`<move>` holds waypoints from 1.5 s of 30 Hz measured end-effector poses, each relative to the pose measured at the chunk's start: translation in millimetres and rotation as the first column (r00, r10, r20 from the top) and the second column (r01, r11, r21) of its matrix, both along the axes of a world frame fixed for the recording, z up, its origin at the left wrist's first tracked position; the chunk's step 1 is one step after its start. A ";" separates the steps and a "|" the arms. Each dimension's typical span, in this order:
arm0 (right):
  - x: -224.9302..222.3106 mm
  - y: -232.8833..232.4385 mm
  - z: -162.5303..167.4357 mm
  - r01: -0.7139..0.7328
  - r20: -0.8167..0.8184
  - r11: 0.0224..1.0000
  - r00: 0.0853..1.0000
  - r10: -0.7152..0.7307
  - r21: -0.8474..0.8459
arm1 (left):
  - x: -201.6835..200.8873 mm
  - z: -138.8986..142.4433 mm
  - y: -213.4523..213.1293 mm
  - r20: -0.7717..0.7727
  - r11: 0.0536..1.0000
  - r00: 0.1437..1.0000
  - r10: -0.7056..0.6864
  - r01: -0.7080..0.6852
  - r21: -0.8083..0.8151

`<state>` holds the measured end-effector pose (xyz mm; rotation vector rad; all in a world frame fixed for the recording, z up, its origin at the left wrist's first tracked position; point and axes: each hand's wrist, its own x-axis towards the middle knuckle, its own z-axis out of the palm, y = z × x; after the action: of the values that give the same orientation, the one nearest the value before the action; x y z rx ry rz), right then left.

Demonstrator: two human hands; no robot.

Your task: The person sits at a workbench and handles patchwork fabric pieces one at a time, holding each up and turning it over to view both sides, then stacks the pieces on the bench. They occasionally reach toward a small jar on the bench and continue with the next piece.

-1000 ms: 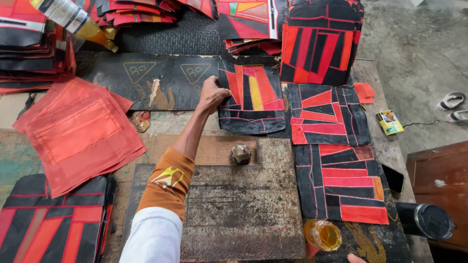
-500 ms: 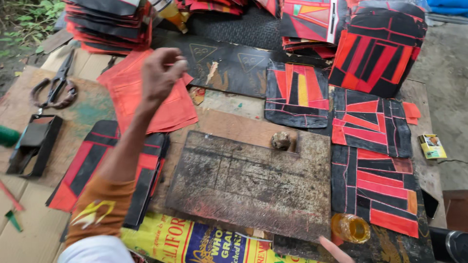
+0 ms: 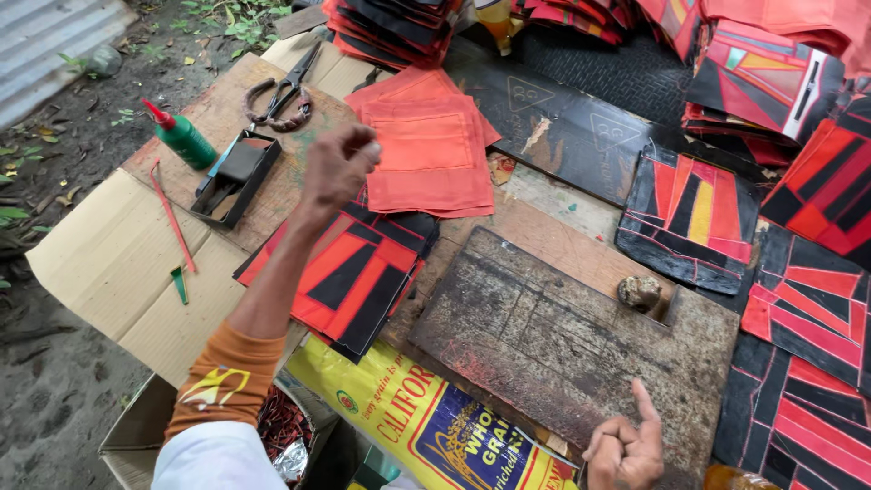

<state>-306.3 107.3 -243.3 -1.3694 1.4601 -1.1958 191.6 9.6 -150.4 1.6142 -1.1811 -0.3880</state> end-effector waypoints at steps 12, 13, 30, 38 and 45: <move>-1.1 3.6 -14.0 0.003 0.047 0.996 0.999 0.001 -0.094 | -75.3 -15.5 92.2 0.464 0.864 0.821 -0.333 0.068 0.499; 0.8 4.4 -12.6 0.015 0.035 0.995 0.999 -0.011 -0.100 | -83.0 -19.9 98.7 0.499 0.865 0.797 -0.340 0.057 0.498; -0.6 15.7 17.5 -0.055 0.038 0.992 0.998 0.060 -0.110 | -75.1 89.7 124.0 0.448 0.812 0.811 -0.376 0.056 0.581; -14.6 31.7 73.0 0.104 0.177 0.970 0.982 -0.065 -0.221 | -102.5 193.7 137.4 0.360 0.779 0.743 -0.565 0.336 0.529; -77.8 23.1 181.7 0.055 -0.258 0.913 0.951 -0.171 -0.403 | -236.0 34.3 -39.0 0.203 0.507 0.487 -0.849 0.646 0.570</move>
<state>-384.1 130.4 -61.6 -1.8136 1.5736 -1.4709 -44.4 -29.4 -116.1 1.4546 -2.3698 -0.9329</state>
